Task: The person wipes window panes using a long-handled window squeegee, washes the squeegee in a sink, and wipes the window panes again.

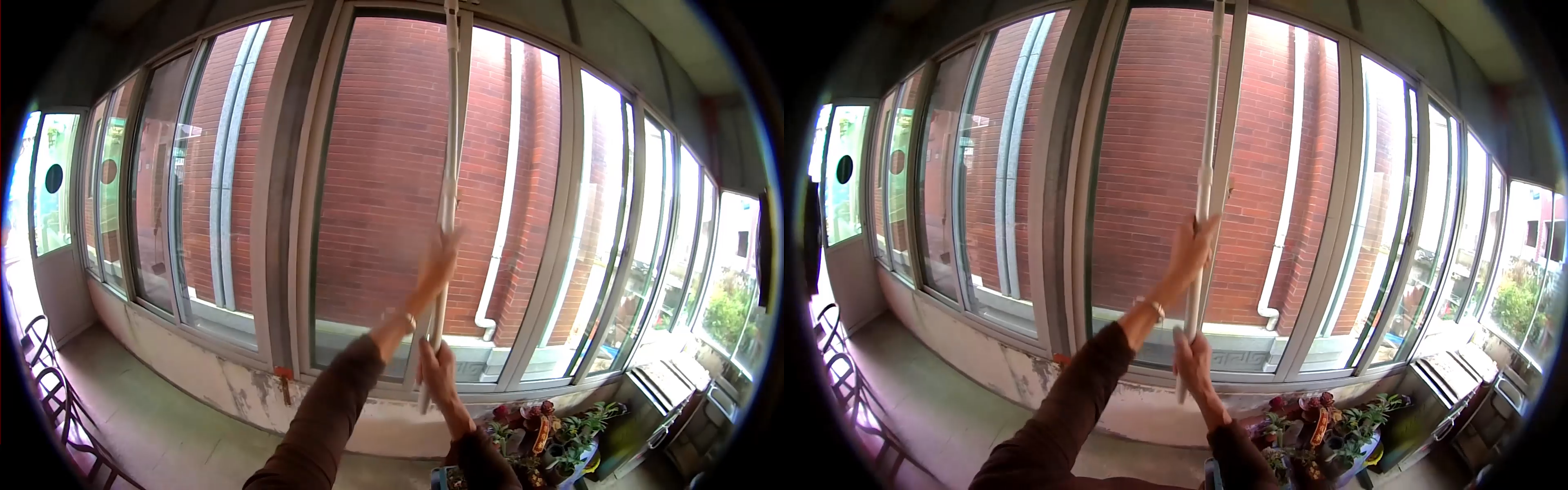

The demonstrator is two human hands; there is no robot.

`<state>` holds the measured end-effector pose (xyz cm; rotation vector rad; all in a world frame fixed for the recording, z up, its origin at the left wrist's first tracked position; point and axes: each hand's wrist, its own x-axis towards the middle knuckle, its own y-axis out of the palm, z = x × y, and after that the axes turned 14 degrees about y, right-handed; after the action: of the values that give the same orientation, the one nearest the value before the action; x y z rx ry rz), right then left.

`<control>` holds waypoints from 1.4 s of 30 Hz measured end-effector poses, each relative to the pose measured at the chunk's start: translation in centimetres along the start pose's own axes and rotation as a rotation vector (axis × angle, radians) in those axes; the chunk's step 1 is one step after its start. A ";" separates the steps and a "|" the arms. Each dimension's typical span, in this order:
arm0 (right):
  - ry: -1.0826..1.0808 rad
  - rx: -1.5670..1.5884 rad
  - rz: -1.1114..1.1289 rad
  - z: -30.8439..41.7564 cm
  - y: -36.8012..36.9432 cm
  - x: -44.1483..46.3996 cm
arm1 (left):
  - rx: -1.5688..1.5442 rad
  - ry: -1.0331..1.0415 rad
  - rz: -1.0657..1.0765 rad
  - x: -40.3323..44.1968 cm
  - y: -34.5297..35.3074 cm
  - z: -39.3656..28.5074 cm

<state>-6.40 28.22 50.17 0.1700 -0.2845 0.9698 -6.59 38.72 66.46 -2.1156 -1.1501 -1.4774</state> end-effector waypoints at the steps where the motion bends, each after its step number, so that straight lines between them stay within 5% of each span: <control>1: -0.017 -0.024 -0.051 -0.3 0.5 2.1 | 0.063 0.083 -0.070 2.1 0.2 1.0; 3: -0.009 -0.026 -0.041 2.1 2.0 4.2 | 0.188 0.254 -0.194 5.5 0.2 2.2; 9: 0.032 -0.019 0.064 3.7 7.6 8.1 | 0.692 0.145 0.012 10.7 -6.5 4.1; 16: 0.062 0.211 0.242 2.6 15.2 8.8 | 0.852 0.097 0.069 10.3 -12.4 -0.3; 28: 0.090 0.080 0.260 1.1 19.5 9.1 | 0.832 0.171 -0.078 10.7 -19.8 1.1; 37: 0.085 0.033 0.281 0.8 22.3 8.4 | 0.716 -0.010 -0.104 10.1 -23.7 -0.1; 42: 0.167 -0.044 0.217 -4.1 20.3 6.8 | 0.754 0.024 -0.116 5.1 -24.0 5.4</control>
<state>-19.02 45.96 48.68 0.0176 -0.1720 1.1843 -20.62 59.46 64.41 -1.5217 -1.5298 -0.8850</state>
